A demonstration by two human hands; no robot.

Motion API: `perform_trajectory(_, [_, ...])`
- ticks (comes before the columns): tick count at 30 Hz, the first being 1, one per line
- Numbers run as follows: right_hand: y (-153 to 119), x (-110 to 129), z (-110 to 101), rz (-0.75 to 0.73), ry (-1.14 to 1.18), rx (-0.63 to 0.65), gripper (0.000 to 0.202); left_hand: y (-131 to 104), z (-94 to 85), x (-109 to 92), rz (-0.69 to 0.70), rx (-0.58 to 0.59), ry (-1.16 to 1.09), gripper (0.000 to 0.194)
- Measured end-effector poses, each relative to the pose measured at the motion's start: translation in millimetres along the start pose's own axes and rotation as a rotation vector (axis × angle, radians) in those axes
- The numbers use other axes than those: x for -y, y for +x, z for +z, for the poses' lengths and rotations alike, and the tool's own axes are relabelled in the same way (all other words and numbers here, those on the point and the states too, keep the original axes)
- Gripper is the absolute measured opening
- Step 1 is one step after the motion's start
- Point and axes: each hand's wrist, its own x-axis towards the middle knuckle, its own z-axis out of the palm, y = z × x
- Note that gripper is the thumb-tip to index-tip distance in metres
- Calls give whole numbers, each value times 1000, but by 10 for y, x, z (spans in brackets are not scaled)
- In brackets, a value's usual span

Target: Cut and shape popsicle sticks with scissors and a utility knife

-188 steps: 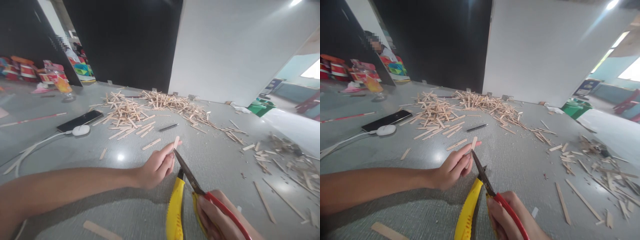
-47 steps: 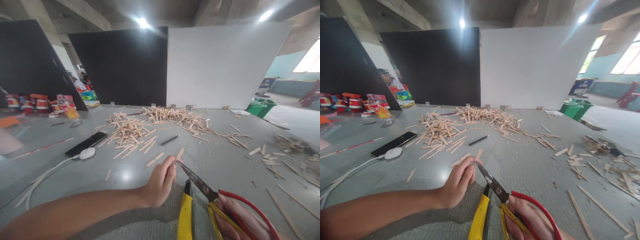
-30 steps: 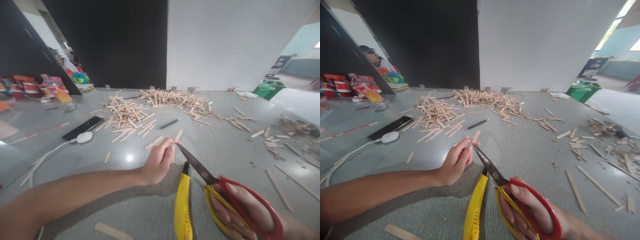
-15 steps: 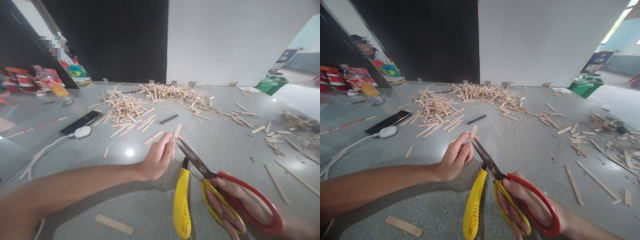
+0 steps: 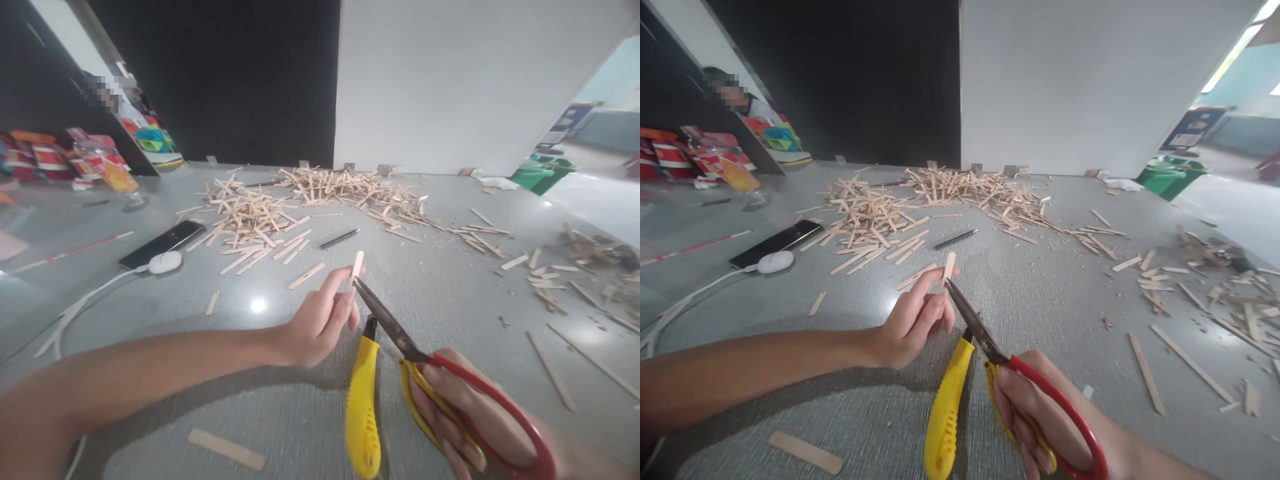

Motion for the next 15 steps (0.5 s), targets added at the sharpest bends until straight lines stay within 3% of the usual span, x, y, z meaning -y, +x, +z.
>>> perform_trajectory(4, [-52,-12,24,20,-31,-76,57,-19,5,23,50,45,-22,45])
perform_trajectory(10, [-75,1,44,23,-73,-128,55,-3,6,-2,-4,86,-65,52])
perform_trajectory(15, [-75,25,84,24,-83,-136,56,18,-5,-17,-17,105,-83,41])
